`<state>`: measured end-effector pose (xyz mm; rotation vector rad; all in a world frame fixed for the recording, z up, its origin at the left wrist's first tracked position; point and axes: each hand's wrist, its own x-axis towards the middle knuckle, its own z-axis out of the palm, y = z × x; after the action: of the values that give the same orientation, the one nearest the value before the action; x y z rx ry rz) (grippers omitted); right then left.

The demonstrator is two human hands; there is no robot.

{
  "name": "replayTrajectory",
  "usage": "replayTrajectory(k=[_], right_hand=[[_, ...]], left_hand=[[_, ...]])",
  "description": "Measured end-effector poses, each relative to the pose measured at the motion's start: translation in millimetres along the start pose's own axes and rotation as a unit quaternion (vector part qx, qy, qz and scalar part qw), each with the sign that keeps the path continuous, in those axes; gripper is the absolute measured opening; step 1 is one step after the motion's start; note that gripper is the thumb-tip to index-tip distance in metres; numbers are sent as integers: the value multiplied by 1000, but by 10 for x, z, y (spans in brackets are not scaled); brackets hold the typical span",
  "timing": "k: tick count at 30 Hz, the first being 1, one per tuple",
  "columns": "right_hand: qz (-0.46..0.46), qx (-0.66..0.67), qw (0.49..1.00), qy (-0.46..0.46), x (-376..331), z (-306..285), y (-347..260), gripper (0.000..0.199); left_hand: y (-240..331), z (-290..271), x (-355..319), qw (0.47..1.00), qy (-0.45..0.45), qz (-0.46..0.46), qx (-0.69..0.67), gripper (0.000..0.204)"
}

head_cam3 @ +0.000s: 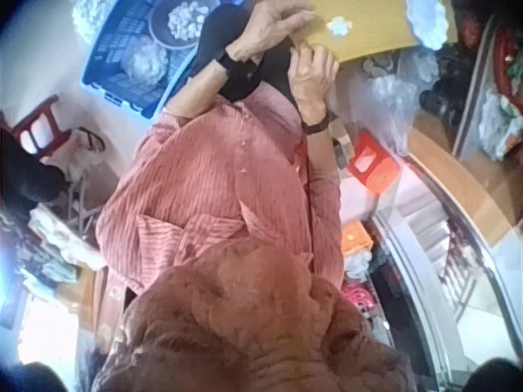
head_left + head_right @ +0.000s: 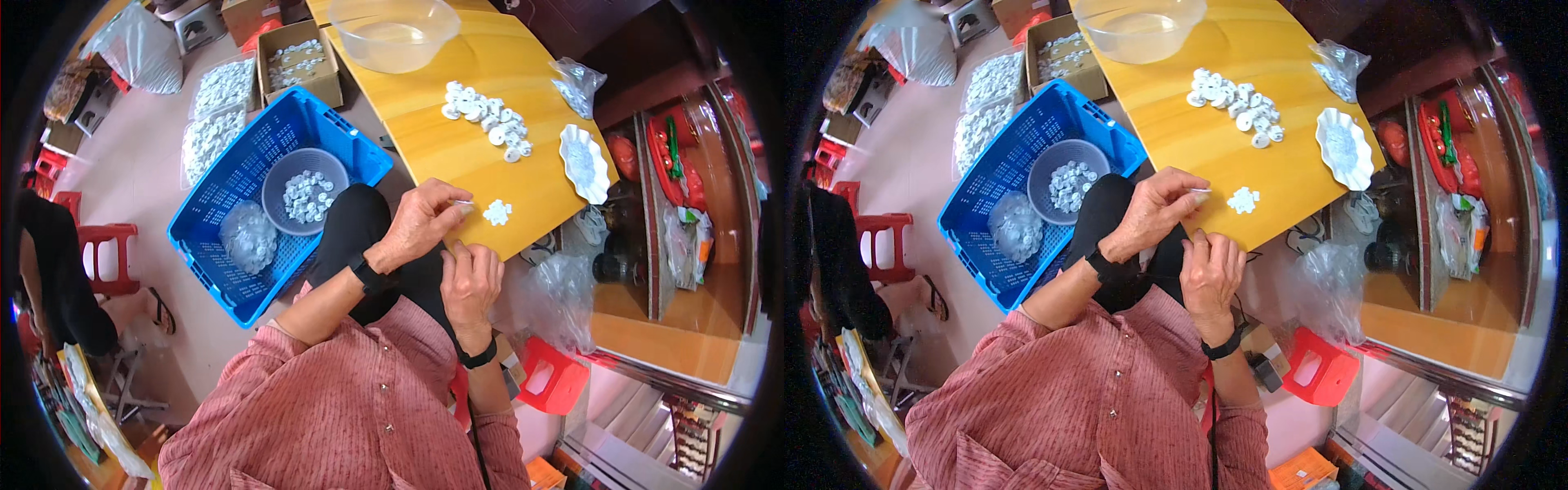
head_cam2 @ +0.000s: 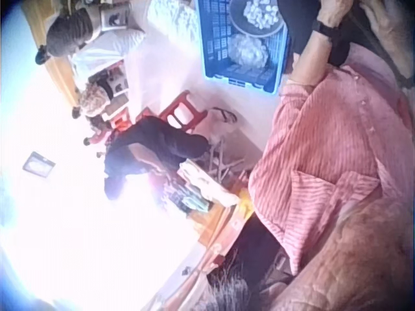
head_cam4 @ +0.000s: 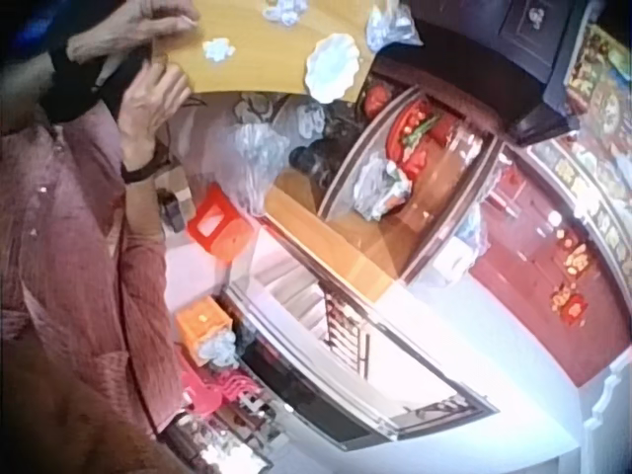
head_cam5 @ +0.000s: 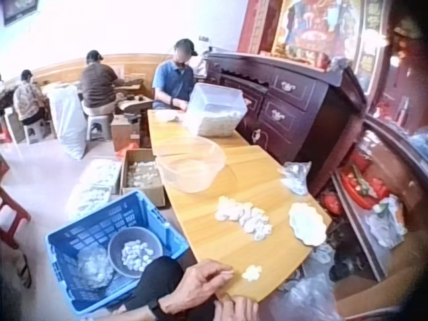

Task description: Sorting and inspecting white plastic hardware components on a wooden table into different containers.

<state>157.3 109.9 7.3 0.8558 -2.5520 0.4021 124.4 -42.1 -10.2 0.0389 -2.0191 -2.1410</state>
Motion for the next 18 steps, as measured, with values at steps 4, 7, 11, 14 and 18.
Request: replayTrajectory(k=[4,7,11,14,18], right_hand=[[-3,12,1000,11,-29,39,-10,14],[3,19,1000,23,-26,20,-17,11],[61,103,992,33,-27,-34,-36,9],[100,167,980,50,13,-83,-29,8],[161,252,952,60,60,-162,26,7]], left_hand=[[-38,-12,-101,988,-16,-59,-145,19],[-29,-77,-167,973,-28,-63,-221,24],[-10,-155,-242,949,-33,-105,-295,26],[-34,-176,-289,942,-31,-97,-319,30],[-49,-140,-329,936,-29,-111,-334,35]])
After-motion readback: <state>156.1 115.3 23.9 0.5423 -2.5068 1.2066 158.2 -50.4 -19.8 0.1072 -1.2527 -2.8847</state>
